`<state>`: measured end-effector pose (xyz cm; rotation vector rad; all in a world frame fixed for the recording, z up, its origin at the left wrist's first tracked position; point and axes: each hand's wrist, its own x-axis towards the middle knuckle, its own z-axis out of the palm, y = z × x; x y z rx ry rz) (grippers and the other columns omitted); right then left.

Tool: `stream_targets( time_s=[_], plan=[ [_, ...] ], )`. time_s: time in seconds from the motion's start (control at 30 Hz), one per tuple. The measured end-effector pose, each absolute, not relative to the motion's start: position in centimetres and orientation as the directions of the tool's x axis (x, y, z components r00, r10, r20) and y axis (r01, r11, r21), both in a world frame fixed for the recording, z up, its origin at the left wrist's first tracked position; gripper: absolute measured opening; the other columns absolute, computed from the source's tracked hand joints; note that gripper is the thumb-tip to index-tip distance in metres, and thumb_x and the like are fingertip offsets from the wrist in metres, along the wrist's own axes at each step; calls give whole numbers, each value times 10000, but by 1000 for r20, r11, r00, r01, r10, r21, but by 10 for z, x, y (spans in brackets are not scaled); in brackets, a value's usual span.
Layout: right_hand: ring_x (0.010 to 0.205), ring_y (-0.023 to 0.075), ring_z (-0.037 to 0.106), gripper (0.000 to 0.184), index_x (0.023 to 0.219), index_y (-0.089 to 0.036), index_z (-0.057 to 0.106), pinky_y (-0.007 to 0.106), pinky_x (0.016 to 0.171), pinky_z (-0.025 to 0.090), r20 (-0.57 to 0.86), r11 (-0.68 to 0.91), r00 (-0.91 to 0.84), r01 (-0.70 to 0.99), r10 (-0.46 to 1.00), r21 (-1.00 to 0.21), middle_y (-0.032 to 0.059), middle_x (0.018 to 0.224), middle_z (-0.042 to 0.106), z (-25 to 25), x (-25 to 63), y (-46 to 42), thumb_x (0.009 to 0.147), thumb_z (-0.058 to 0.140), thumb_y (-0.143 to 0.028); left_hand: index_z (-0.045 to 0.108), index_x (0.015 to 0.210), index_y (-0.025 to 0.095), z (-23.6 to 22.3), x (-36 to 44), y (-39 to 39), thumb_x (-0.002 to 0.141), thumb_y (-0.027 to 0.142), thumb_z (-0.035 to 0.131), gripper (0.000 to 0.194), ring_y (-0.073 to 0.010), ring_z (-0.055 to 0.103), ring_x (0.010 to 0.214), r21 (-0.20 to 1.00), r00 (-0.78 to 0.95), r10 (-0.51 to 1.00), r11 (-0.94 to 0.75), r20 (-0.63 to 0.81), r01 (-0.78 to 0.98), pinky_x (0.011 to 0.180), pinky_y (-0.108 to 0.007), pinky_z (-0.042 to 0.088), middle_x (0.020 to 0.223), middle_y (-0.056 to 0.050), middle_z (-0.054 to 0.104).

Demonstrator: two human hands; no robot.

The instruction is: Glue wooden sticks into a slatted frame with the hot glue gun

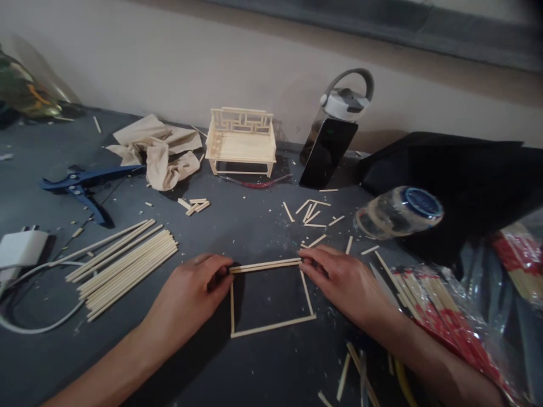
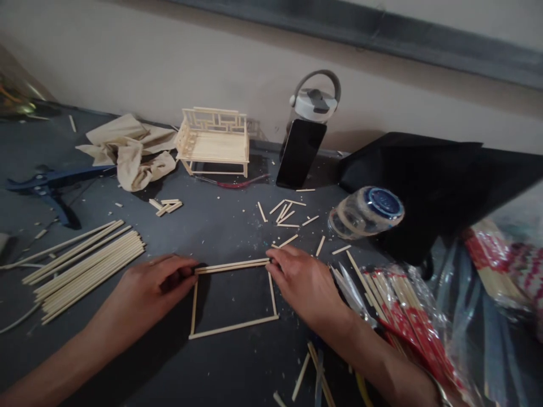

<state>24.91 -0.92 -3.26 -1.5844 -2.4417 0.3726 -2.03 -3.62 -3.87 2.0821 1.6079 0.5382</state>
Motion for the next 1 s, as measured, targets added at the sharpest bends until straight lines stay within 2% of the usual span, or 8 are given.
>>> stream_targets(
  time_s=[0.17,0.27,0.47,0.57,0.67,0.87,1.0],
  plan=[
    [894,209,705,196,1029,-200,680,314,750,546,2,351,-374,869,927,-349,53,1023,737,-35,249,-9,882,550,-197,674,948,202,-42,-20,-34,826,220,492,220,-136,640,656,579,258,965,-231,37,782,572,-222,490,798,-19,691],
    [830,192,705,204,1009,-200,681,301,720,536,-5,305,-332,872,943,-384,41,968,744,-34,246,-8,862,543,-168,674,957,205,-42,-20,-32,830,220,483,230,-140,641,663,576,272,961,-246,42,779,581,-228,490,794,-17,692],
    [603,147,659,368,1168,-179,585,262,602,502,-61,126,-191,824,980,-553,-25,712,710,-37,243,-21,804,536,-147,652,1024,225,-46,-24,-31,838,247,497,243,-130,630,642,584,283,959,-247,31,773,599,-227,493,815,-1,694],
    [591,134,643,434,1229,-162,524,248,599,496,-93,61,-153,773,984,-631,-33,704,699,-39,243,-32,796,531,-140,655,1005,231,-46,-26,-31,841,249,495,230,-123,622,631,594,298,954,-253,24,763,600,-222,487,813,5,690],
    [596,124,628,414,1219,-154,518,238,611,492,-107,37,-146,740,983,-671,-33,712,689,-38,243,-42,806,544,-148,665,970,227,-44,-27,-30,852,268,486,218,-123,628,657,613,324,946,-255,-2,748,596,-221,481,866,-6,690],
    [634,134,617,245,1078,-185,620,254,641,474,-55,120,-189,794,980,-595,-24,715,663,-38,246,-42,837,578,-183,675,978,228,-43,-25,-30,874,332,482,242,-129,632,656,639,328,944,-234,-30,732,577,-228,481,908,-23,687],
    [679,142,624,173,1000,-178,653,252,644,469,-2,198,-241,801,970,-565,16,798,673,-41,245,-38,856,557,-163,677,968,235,-47,-26,-30,889,328,472,238,-139,653,713,636,330,944,-253,-4,730,613,-235,489,947,-25,685]
  ],
)
